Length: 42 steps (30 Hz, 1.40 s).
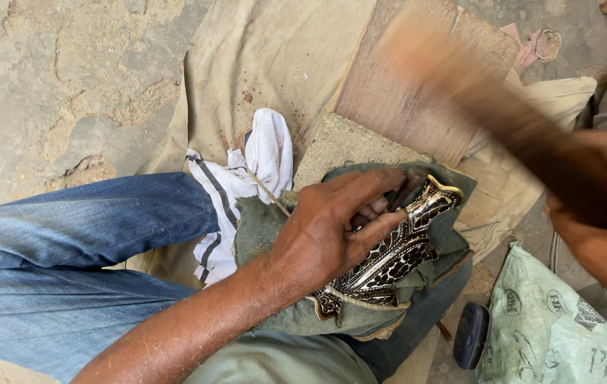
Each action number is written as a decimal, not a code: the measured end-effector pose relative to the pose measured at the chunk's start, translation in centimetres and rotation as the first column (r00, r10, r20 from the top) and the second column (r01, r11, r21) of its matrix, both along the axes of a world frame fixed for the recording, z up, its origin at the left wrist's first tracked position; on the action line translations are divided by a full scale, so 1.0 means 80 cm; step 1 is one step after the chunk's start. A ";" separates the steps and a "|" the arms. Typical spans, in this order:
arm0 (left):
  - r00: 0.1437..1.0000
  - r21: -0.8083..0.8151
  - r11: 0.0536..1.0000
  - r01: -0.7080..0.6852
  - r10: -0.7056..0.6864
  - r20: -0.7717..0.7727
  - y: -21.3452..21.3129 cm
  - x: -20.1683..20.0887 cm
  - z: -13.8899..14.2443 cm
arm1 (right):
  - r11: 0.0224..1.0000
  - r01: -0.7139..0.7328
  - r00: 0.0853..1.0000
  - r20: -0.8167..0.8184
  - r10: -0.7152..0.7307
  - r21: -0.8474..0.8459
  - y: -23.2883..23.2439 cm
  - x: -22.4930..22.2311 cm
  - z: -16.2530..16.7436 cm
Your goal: The person uses a chisel and hammer to engrave a decorative pattern on a metal object. They repeatedly strike the chisel to create a textured surface on the object.
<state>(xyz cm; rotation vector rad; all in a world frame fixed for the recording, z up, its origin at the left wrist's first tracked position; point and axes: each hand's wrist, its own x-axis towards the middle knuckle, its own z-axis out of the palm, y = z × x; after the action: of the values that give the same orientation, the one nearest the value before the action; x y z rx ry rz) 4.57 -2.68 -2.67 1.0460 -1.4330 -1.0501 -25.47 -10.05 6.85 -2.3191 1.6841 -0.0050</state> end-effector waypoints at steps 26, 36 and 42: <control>0.998 0.040 0.997 0.065 -0.066 0.004 -0.008 0.004 0.001 | 0.994 0.012 0.962 -0.271 0.018 0.106 -0.008 0.011 0.015; 0.992 -0.015 0.992 0.125 -0.125 -0.016 -0.013 0.007 -0.001 | 0.990 0.045 0.963 -0.271 -0.008 0.131 -0.002 0.016 0.018; 0.990 -0.032 0.990 0.138 -0.138 0.007 -0.014 0.009 -0.002 | 0.997 0.071 0.997 -0.013 -0.071 0.028 0.006 0.035 0.011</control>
<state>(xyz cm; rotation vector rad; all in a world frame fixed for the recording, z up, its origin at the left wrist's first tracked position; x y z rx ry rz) 5.33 -3.77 -2.84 0.9376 -1.5392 -1.1201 -22.65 -9.55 7.72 -2.2417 1.7603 0.0191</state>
